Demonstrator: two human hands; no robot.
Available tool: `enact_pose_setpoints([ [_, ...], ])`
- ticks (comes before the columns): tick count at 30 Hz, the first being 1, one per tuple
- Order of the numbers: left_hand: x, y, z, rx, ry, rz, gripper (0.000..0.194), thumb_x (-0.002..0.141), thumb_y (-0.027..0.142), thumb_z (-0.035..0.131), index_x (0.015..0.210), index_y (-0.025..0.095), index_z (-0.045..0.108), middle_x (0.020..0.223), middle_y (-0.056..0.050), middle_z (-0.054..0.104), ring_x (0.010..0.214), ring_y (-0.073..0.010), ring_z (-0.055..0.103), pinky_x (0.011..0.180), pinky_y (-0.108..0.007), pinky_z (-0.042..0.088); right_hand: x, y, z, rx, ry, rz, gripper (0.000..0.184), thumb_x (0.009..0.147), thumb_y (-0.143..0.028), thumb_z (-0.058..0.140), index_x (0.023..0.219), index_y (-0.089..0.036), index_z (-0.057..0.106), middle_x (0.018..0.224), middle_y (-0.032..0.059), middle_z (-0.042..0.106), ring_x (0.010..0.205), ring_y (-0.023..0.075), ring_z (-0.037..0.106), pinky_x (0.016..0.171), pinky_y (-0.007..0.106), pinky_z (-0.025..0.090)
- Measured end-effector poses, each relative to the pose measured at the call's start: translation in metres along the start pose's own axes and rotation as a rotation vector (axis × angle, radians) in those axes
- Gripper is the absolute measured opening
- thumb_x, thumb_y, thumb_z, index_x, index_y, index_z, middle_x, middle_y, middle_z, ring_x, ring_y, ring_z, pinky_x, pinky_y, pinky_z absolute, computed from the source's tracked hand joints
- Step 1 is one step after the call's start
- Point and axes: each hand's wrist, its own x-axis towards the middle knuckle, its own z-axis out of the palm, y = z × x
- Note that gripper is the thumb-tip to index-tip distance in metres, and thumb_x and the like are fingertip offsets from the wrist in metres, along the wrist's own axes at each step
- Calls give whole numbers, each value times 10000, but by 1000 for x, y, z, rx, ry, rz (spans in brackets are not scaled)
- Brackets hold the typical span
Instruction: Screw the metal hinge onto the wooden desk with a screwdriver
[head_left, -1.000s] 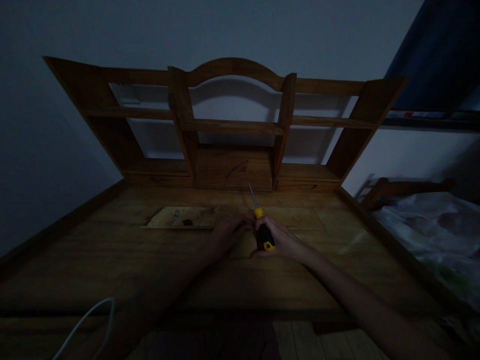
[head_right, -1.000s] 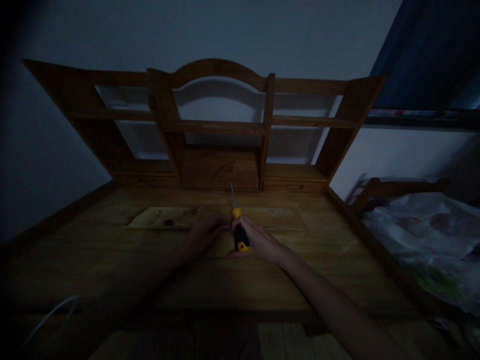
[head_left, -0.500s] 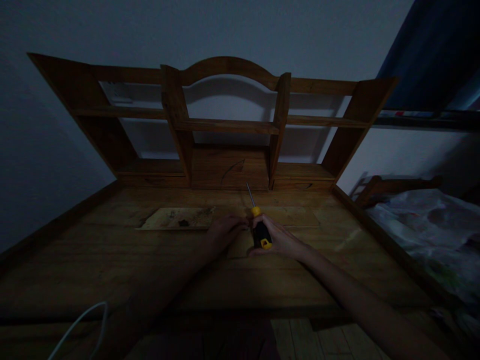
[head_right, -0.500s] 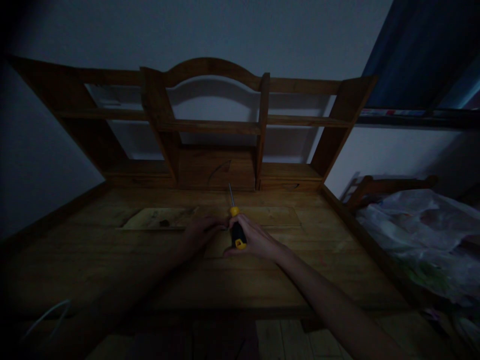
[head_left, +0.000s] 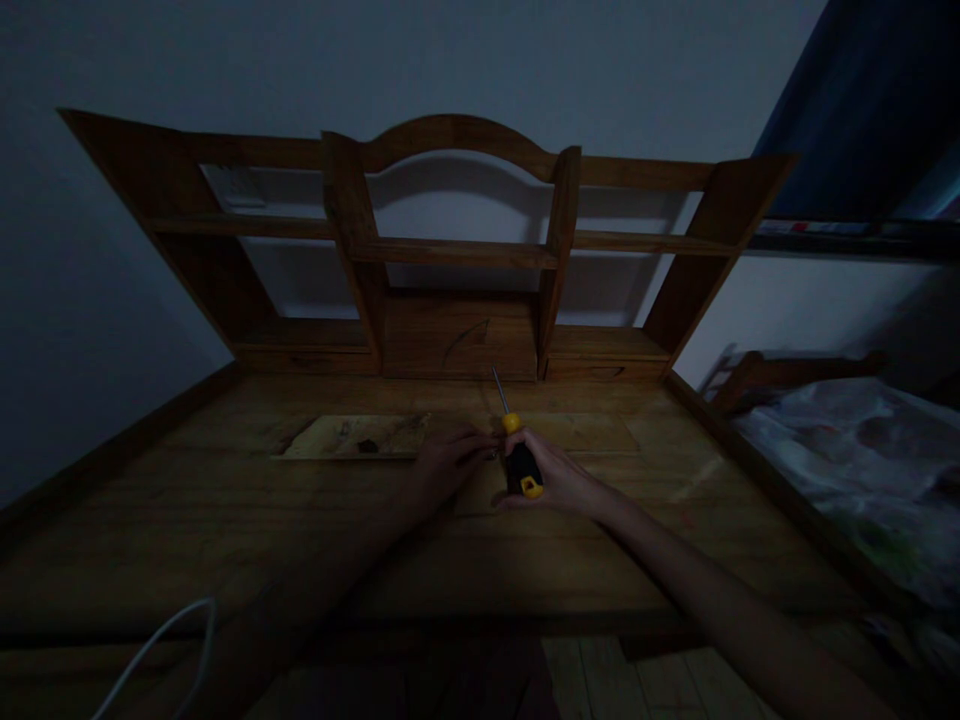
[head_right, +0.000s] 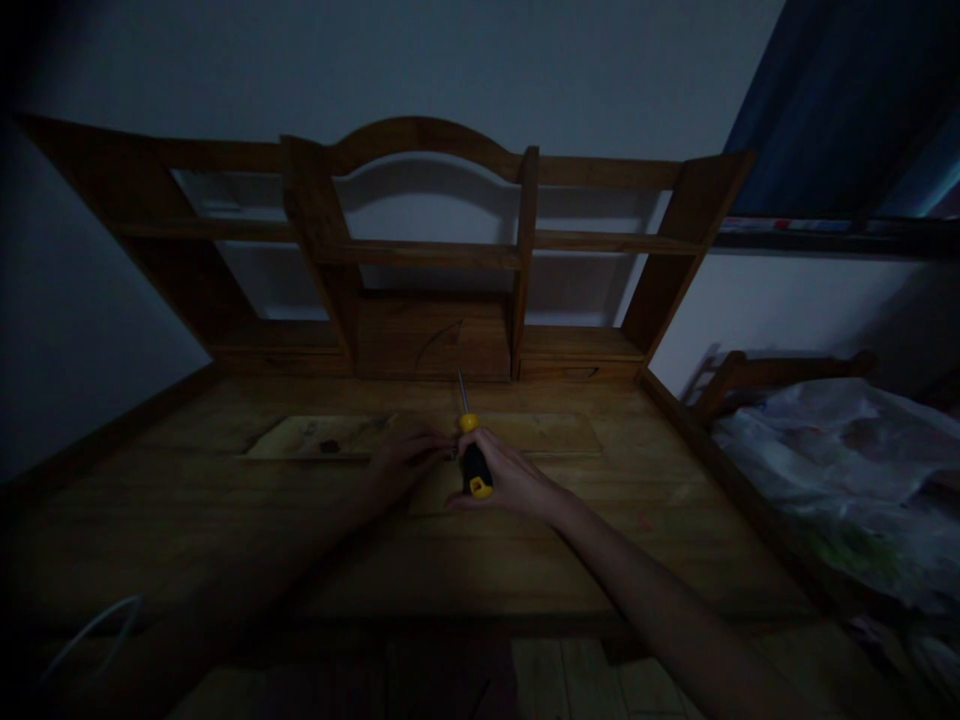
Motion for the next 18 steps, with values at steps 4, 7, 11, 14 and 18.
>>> enact_pose_setpoints([
  [4, 0, 2, 2, 17, -17, 42, 201, 988, 255, 577, 1132, 232, 715, 1028, -54, 722, 927, -167, 691, 833, -301, 575, 0, -1, 0, -2, 10, -15, 586, 721, -419, 851, 1128, -259, 461, 1135, 37, 581, 953, 186, 575, 832, 308, 457],
  [7, 0, 4, 2, -1, -27, 52, 205, 981, 226, 572, 1130, 222, 713, 1039, -61, 726, 940, -171, 696, 845, -306, 576, 0, -1, 0, -3, 6, -19, 579, 730, -405, 845, 1138, -265, 459, 1143, 30, 576, 955, 178, 574, 830, 298, 456],
  [11, 2, 8, -1, 0, -26, 35, 192, 967, 221, 580, 1097, 219, 720, 1015, -60, 722, 923, -176, 693, 839, -315, 573, 0, -1, 0, -16, 0, -12, 567, 737, -405, 837, 1135, -265, 459, 1136, 33, 576, 960, 184, 575, 831, 303, 458],
  [14, 3, 11, -3, -18, -33, 20, 167, 962, 251, 601, 1077, 222, 719, 1022, -60, 704, 935, -177, 681, 828, -308, 566, 0, -1, 0, -18, 0, -1, 580, 729, -401, 842, 1140, -268, 456, 1139, 32, 580, 960, 185, 579, 832, 303, 459],
  [18, 2, 10, -2, -15, -53, 14, 139, 965, 291, 617, 1020, 219, 723, 991, -52, 690, 919, -175, 671, 807, -298, 561, -1, -1, 0, -9, -1, -6, 577, 733, -390, 837, 1145, -268, 452, 1150, 35, 579, 973, 185, 582, 834, 300, 461],
])
